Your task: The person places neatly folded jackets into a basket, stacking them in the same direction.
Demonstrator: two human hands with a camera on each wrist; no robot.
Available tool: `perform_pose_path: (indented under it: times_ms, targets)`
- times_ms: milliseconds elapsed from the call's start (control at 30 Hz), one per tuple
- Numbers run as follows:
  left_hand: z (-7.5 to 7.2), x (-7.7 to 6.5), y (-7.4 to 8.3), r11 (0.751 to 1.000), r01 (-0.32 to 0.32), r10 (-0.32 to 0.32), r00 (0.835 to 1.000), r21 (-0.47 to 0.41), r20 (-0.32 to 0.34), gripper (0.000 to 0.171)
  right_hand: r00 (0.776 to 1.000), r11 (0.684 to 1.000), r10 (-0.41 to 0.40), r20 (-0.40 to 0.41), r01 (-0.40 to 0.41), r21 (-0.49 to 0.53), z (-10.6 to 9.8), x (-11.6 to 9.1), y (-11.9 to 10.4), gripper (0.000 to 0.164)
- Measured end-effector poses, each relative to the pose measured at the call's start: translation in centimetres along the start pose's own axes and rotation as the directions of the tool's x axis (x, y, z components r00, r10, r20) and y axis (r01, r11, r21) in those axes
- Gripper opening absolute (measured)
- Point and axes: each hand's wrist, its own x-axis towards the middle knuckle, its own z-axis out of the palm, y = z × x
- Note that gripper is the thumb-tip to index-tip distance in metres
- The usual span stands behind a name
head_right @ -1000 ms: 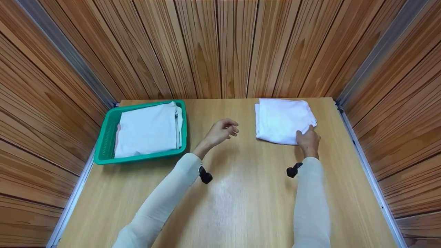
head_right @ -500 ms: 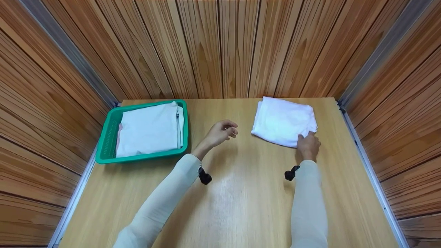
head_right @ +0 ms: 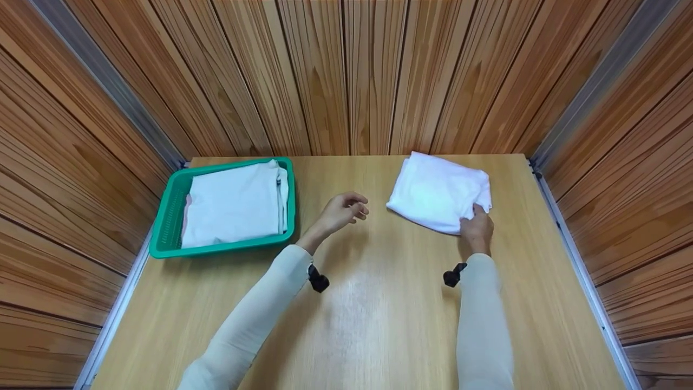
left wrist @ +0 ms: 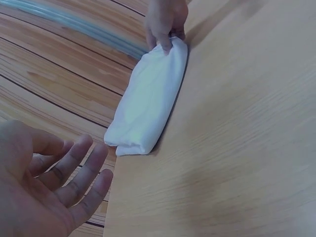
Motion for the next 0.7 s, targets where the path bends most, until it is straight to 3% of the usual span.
perform_pose_path:
  times_ms: [267,533,700]
  targets:
    - [-0.9,-0.2,-1.3,1.0,0.002,-0.002,1.0,-0.008,-0.002,0.024,0.997,0.998,-0.07,0.043,0.07,0.007,1.3,-0.6,-0.1,0.068]
    - [-1.8,-0.5,-3.3,0.999,0.015,-0.017,0.999,-0.044,-0.043,0.027,0.985,0.987,-0.163,0.063,0.163,0.0,3.1,-1.8,-0.5,0.066]
    - [-2.2,-0.7,-4.7,0.997,0.081,-0.08,0.993,0.002,-0.085,0.029,0.977,0.981,-0.194,0.093,0.196,-0.008,4.4,-2.5,-0.9,0.065]
